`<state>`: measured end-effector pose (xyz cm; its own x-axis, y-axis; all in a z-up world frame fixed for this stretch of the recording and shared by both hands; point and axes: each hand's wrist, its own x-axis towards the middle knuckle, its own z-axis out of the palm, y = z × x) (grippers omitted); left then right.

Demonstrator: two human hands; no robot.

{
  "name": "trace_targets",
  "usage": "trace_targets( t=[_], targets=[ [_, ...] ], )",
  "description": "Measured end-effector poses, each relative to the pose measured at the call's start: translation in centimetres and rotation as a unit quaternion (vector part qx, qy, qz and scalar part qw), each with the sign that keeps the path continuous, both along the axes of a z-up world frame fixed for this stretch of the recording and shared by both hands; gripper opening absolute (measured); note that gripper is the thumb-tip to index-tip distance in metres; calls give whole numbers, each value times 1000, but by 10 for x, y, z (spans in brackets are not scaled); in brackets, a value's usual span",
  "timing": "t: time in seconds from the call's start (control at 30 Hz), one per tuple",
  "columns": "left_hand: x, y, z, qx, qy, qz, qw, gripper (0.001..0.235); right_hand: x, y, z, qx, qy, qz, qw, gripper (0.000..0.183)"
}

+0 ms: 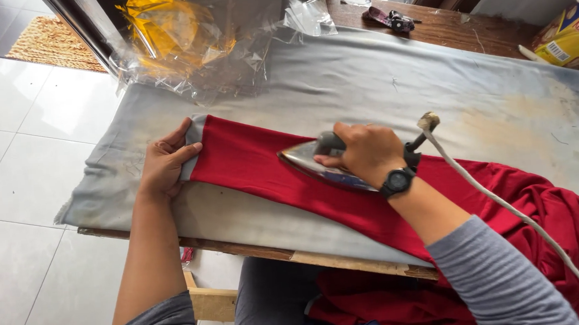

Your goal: The person irons a red garment on a padded ironing board. They repeatedly smooth the fabric, reposition the garment, and use a steam iron to remove wrinkles from different sections including the hem and side panels.

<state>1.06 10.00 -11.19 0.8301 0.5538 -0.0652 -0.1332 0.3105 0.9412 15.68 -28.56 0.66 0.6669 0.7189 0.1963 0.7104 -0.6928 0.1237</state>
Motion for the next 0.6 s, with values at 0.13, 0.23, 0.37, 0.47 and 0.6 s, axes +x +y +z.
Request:
trace_targets(
  t=[0.13,0.23,0.37,0.47,0.6],
  targets=[
    [6,21,-37,-3,1,-3,1000,65,4,48,-1,29,24,-12,999,69],
    [5,14,-26,-7,1,2,1000,66,-1,83,5,20,51,8,998,66],
    [-2,-7,11,-9,3,-5,1000,66,-4,123,10,25,94,16,995,63],
    [0,-6,10,-8,5,-9,1000,66,2,146,6,40,96,19,994,64],
    [-1,-2,9,-2,9,-21,1000,65,7,157,3,38,111,20,993,65]
  ],
)
